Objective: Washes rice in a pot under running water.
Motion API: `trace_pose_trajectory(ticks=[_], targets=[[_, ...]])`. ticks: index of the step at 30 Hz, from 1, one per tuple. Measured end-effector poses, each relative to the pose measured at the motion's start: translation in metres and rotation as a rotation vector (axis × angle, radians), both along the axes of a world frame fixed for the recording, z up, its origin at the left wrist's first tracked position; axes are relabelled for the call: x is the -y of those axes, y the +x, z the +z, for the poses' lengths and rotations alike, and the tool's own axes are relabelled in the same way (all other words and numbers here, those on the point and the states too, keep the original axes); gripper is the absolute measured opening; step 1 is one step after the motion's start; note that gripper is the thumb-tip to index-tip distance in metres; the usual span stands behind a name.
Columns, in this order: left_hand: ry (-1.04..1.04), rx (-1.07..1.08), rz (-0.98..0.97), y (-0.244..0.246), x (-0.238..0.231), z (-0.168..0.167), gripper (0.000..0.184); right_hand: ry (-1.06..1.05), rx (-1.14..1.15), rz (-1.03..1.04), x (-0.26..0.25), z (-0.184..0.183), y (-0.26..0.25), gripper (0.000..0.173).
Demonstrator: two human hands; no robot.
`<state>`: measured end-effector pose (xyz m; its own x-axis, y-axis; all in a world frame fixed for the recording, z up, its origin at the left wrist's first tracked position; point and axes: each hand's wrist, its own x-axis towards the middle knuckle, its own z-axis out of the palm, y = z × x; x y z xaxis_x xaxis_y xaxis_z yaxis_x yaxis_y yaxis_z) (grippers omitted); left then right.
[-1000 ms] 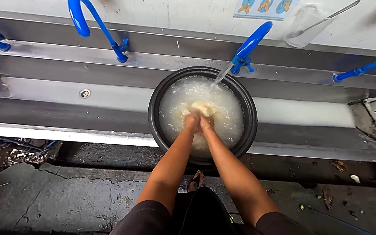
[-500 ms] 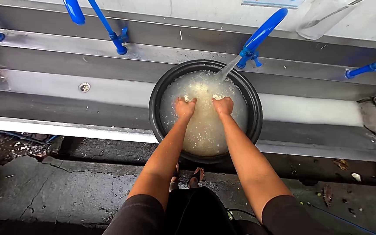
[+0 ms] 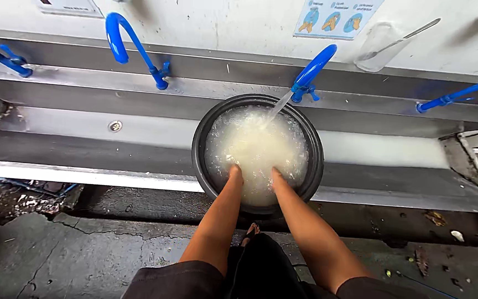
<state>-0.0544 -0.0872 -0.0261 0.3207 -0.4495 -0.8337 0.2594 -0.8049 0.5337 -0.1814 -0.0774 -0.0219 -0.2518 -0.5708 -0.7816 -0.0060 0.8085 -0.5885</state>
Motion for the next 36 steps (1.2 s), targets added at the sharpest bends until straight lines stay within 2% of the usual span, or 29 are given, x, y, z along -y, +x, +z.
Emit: trace_pose_trajectory(ticks=[2,7,11,14,17,18,20,23,27,29,31,33,36], targets=[[0.001,-0.036,-0.037,-0.009,-0.004,0.006,0.048,-0.019,-0.003,0.086,-0.003,-0.006,0.013,0.051],[-0.096,-0.136,-0.024,-0.019,-0.005,0.000,0.044,0.007,0.017,0.053,0.006,-0.003,0.042,0.048],[-0.190,0.037,-0.114,-0.018,0.021,0.006,0.048,-0.164,-0.021,0.036,0.027,0.009,0.047,0.044],[-0.267,0.142,-0.185,-0.013,0.044,0.030,0.054,-0.271,0.027,0.031,0.046,0.025,0.042,0.037],[-0.286,0.243,-0.268,-0.006,0.069,0.049,0.065,-0.345,-0.094,0.187,0.070,0.035,0.036,0.048],[-0.268,0.303,-0.327,-0.002,0.075,0.054,0.069,-0.316,-0.209,0.243,0.080,0.037,0.034,0.056],[-0.236,0.463,-0.492,0.011,0.082,0.060,0.071,-0.227,-0.457,0.368,0.100,0.042,0.028,0.059],[-0.302,0.690,-0.687,0.028,0.089,0.040,0.061,-0.275,-0.698,0.554,0.118,0.032,0.013,0.048],[-0.394,0.865,-0.866,0.033,0.091,0.004,0.062,-0.415,-0.792,0.739,0.131,-0.001,0.002,0.069],[-0.446,0.843,-0.905,0.032,0.085,-0.010,0.063,-0.407,-0.773,0.803,0.133,-0.008,0.001,0.065],[-0.339,0.740,-1.029,0.032,0.080,-0.012,0.059,-0.363,-0.676,0.872,0.124,-0.015,-0.006,0.053],[-0.226,0.711,-1.106,0.034,0.075,-0.008,0.048,-0.293,-0.548,0.931,0.107,-0.020,-0.018,0.051],[-0.144,0.692,-1.240,0.042,0.073,0.006,0.037,-0.072,-0.739,1.251,0.103,0.005,-0.015,0.054]])
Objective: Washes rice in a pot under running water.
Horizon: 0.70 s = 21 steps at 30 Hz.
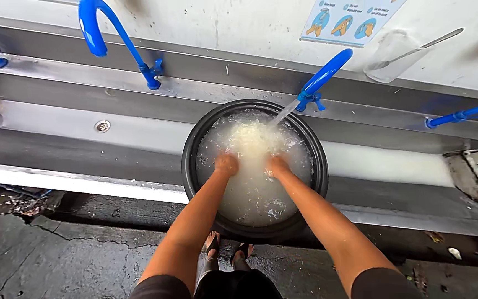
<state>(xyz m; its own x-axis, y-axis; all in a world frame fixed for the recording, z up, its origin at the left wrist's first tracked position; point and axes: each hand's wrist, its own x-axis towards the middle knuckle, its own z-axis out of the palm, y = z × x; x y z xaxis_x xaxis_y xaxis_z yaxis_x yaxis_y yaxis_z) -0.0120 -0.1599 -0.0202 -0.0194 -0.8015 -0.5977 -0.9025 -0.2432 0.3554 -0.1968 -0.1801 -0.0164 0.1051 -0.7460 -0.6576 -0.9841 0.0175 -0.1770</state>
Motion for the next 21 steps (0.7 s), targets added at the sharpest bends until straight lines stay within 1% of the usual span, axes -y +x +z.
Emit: trace_pose_trajectory(ticks=[2,3,4,6,8,10,11,12,13,14,15,17,19,20,21], targets=[[0.020,-0.018,-0.050,0.010,-0.001,0.015,0.045,0.101,-0.111,0.089,0.002,0.032,0.003,0.050],[0.032,-0.031,-0.085,0.016,-0.003,0.024,0.050,0.110,-0.098,0.101,0.006,0.048,0.002,0.047],[0.033,-0.035,-0.112,0.020,-0.005,0.034,0.050,0.083,-0.035,0.065,0.014,0.060,0.000,0.044],[0.008,-0.041,-0.116,0.024,-0.011,0.054,0.040,-0.012,0.212,-0.139,0.038,0.070,-0.005,0.048],[-0.050,-0.053,-0.088,0.027,-0.019,0.066,0.036,-0.043,0.565,-0.458,0.065,0.081,-0.001,0.041],[-0.148,-0.069,-0.061,0.031,-0.032,0.070,0.043,-0.050,0.972,-0.722,0.081,0.084,0.006,0.033],[-0.209,-0.071,-0.053,0.035,-0.042,0.068,0.050,-0.037,1.105,-0.769,0.083,0.081,0.006,0.033],[-0.269,-0.060,-0.050,0.042,-0.052,0.063,0.056,-0.022,1.147,-0.745,0.082,0.080,0.003,0.034],[-0.336,-0.037,-0.048,0.049,-0.063,0.057,0.059,-0.014,1.097,-0.652,0.080,0.079,-0.002,0.035],[-0.406,-0.013,-0.041,0.058,-0.073,0.050,0.061,-0.042,0.977,-0.535,0.079,0.080,-0.011,0.035],[-0.464,0.011,-0.028,0.066,-0.082,0.043,0.060,-0.124,0.839,-0.451,0.081,0.083,-0.022,0.034],[-0.508,0.032,0.007,0.074,-0.095,0.030,0.056,-0.430,0.627,-0.442,0.093,0.081,-0.054,0.032],[-0.511,0.027,0.063,0.065,-0.100,0.023,0.049,-0.694,0.476,-0.488,0.107,0.070,-0.108,0.038],[-0.553,0.017,0.116,0.061,-0.101,0.022,0.048,-0.743,0.461,-0.493,0.117,0.067,-0.127,0.045],[-0.599,0.005,0.168,0.061,-0.102,0.023,0.050,-0.719,0.504,-0.482,0.130,0.063,-0.136,0.051]])
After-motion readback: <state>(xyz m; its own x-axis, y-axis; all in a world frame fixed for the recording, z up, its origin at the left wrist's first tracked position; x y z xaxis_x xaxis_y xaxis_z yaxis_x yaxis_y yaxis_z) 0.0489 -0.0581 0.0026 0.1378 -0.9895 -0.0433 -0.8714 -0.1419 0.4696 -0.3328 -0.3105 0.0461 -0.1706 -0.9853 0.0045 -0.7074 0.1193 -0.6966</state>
